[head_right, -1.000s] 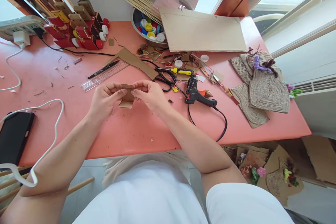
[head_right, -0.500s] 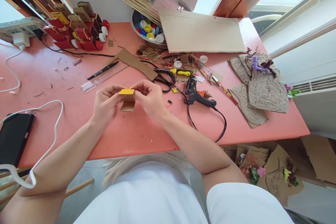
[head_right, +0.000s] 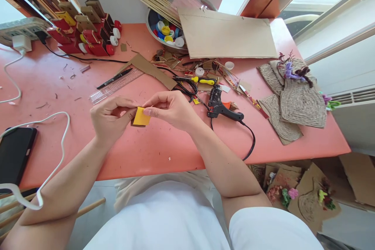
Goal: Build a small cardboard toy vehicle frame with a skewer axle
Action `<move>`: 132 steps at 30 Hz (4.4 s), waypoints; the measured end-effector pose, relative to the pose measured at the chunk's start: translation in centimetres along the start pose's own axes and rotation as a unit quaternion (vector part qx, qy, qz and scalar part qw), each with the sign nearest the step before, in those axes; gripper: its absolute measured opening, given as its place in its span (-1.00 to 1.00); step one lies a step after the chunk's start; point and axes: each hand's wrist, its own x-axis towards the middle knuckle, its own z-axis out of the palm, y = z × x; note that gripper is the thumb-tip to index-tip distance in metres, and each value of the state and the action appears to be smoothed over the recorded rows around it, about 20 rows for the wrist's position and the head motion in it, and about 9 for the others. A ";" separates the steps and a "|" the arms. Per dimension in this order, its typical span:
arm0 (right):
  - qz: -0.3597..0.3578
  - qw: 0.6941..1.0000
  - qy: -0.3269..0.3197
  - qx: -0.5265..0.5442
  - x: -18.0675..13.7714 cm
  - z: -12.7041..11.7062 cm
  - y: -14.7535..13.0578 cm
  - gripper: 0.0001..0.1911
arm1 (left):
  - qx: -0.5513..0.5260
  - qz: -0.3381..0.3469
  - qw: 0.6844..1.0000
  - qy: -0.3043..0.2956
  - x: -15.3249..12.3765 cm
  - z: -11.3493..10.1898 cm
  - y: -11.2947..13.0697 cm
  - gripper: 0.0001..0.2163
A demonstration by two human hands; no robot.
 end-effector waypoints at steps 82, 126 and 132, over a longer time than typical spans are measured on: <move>-0.160 0.972 -0.104 -0.133 -0.5 -1.3 -0.8 -0.58 | 0.009 -0.107 0.948 -0.300 1.6 -1.8 2.4 -0.29; -0.362 0.881 0.025 -0.302 -1.0 0.1 0.5 -0.75 | 0.055 0.009 0.963 -0.265 1.1 -1.7 1.1 -0.50; -0.316 0.872 -0.050 -0.370 -1.1 -0.6 -0.2 -0.74 | 0.031 -0.010 0.964 -0.263 1.5 -1.8 1.6 -0.44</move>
